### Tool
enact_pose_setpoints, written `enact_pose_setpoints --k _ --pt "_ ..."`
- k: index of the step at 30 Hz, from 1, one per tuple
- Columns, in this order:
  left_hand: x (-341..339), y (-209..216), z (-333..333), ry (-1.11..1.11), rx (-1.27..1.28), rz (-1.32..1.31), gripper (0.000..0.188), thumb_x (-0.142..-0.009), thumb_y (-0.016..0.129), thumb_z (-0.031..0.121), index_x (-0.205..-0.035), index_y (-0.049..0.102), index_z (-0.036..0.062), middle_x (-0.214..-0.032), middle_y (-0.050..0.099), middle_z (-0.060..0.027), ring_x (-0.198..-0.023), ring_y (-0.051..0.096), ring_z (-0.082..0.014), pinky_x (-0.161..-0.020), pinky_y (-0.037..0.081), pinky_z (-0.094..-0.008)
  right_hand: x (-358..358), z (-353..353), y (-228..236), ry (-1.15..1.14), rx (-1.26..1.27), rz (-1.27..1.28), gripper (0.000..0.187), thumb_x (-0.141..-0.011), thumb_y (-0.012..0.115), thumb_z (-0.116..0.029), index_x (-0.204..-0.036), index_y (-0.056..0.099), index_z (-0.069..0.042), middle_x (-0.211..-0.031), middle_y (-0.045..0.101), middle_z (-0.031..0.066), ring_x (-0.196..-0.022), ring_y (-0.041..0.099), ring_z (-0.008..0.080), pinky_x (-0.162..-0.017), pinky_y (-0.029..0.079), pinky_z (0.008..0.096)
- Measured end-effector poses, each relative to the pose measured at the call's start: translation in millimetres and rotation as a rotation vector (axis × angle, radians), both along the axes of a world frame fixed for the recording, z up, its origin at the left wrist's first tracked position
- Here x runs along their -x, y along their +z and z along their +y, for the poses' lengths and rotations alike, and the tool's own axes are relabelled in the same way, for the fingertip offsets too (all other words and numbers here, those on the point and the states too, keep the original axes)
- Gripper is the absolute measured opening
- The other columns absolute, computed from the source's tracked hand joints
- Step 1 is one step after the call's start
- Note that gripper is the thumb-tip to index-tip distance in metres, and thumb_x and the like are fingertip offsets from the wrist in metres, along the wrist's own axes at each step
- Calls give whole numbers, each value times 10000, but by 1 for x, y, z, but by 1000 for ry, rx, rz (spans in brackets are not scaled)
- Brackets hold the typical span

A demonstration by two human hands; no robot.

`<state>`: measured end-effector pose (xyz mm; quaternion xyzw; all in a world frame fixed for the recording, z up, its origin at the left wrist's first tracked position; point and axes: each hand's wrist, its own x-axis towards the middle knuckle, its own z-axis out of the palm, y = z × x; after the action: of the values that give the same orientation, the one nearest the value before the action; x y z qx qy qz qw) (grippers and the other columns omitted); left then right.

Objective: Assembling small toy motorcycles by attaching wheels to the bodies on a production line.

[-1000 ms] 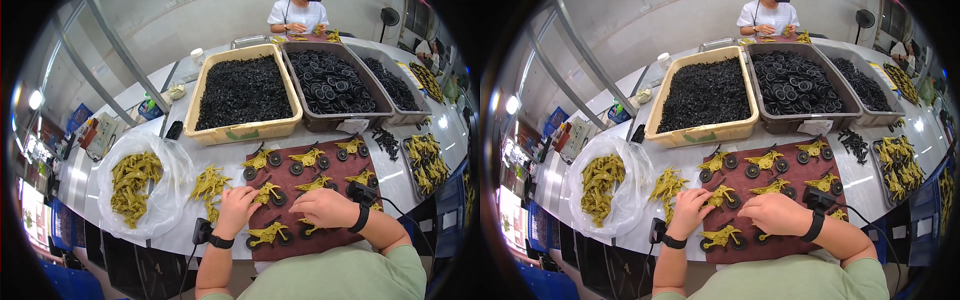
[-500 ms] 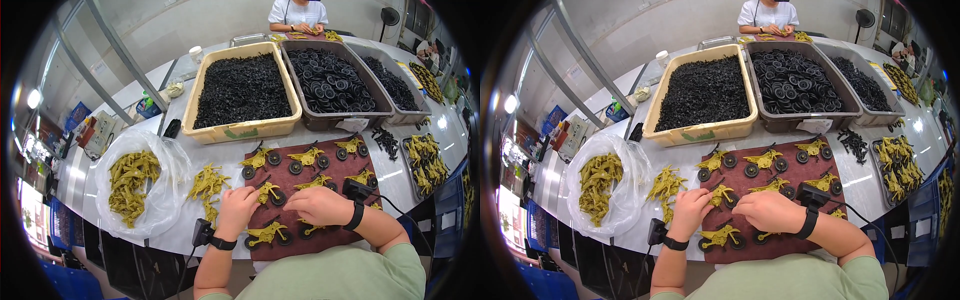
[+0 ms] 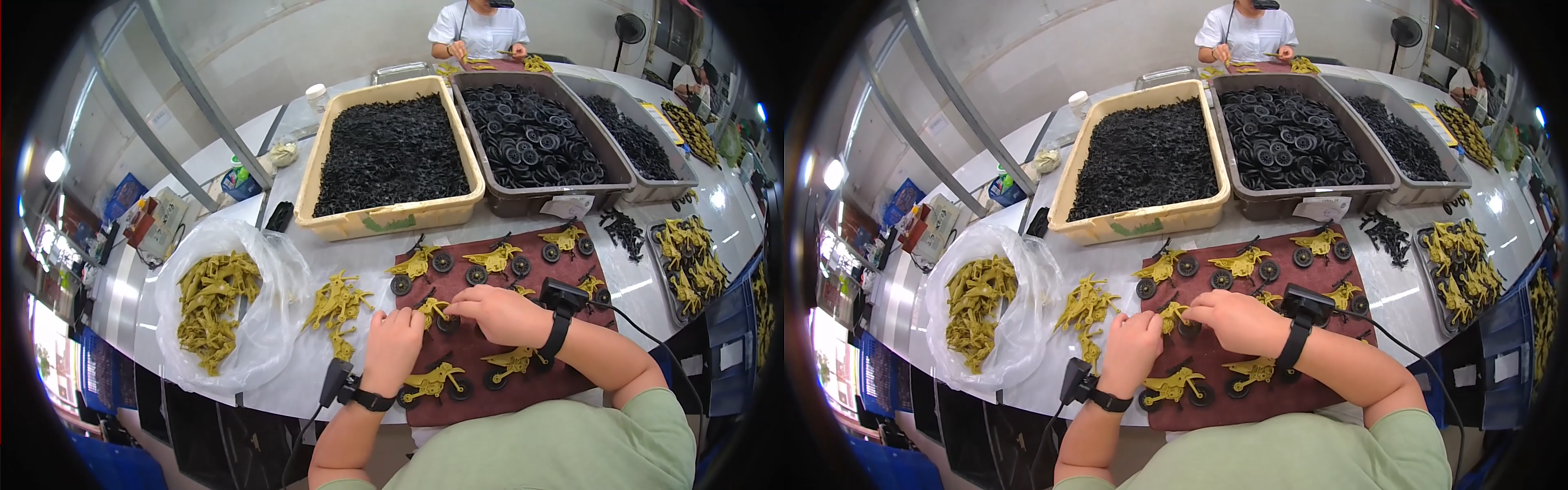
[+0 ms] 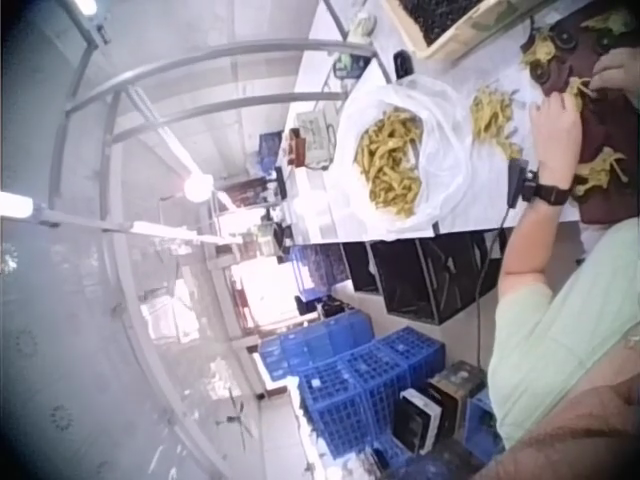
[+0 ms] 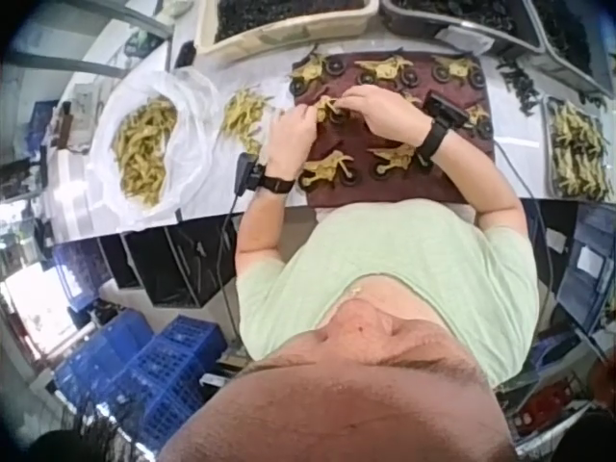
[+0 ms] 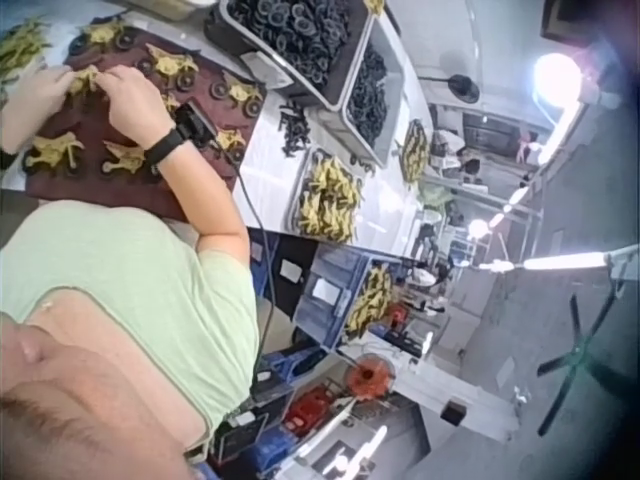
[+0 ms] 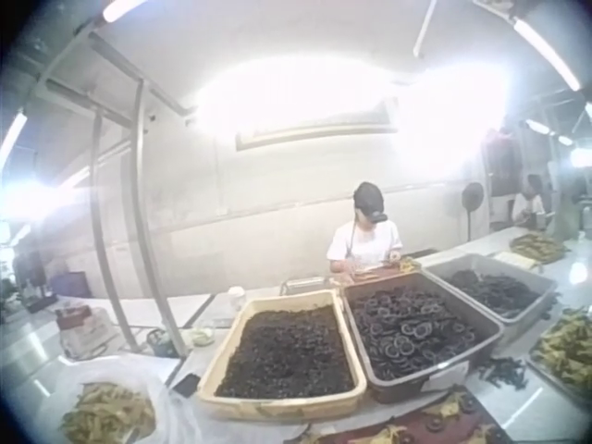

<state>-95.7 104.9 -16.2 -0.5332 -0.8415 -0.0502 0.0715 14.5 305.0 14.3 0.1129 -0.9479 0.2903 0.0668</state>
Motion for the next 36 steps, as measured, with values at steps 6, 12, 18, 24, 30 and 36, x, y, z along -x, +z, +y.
enact_pose_setpoints --k 6,12,18,24,30,36 --pt "-5 -6 1 -4 -397 -47 321 -697 640 51 -1016 604 39 -781 617 -92 -721 597 -266 -701 434 -366 13 4 -5 -11 143 148 467 -752 549 93 -1194 571 -56 -1278 526 121 -1162 533 285 -932 469 372" --pt "-21 30 -6 -111 -574 -416 346 -716 664 63 -1059 623 39 -825 645 -105 -693 593 -288 -683 459 -364 8 -1 -1 47 630 -119 428 -750 776 -102 -1137 601 -43 -1047 664 70 -943 642 172 -835 517 302" --pt "-27 42 -8 -195 -661 -415 237 -738 748 130 -952 666 71 -869 684 -46 -684 607 -191 -674 401 -329 -9 -13 10 21 594 29 377 -750 776 -110 -1095 631 -62 -992 682 70 -910 657 196 -784 514 306" --pt "-37 49 -9 -206 -687 -331 197 -737 765 168 -899 676 100 -780 689 5 -623 603 -138 -672 320 -313 -23 -24 22 -12 593 118 290 -745 739 -66 -1012 627 -54 -870 650 90 -837 638 271 -722 493 351" --pt "-35 55 -9 -261 -639 -374 253 -731 763 152 -956 660 97 -833 695 -3 -668 617 -137 -679 346 -311 -28 -22 18 3 581 155 325 -728 732 -14 -1029 617 -52 -878 648 75 -817 641 268 -736 501 356" --pt "-48 43 -10 -146 -663 -399 358 -705 767 149 -1039 653 92 -949 684 -15 -726 621 -133 -682 366 -302 -27 -18 24 1 539 227 415 -730 555 154 -1099 570 -34 -1136 555 133 -1021 572 264 -888 473 355"
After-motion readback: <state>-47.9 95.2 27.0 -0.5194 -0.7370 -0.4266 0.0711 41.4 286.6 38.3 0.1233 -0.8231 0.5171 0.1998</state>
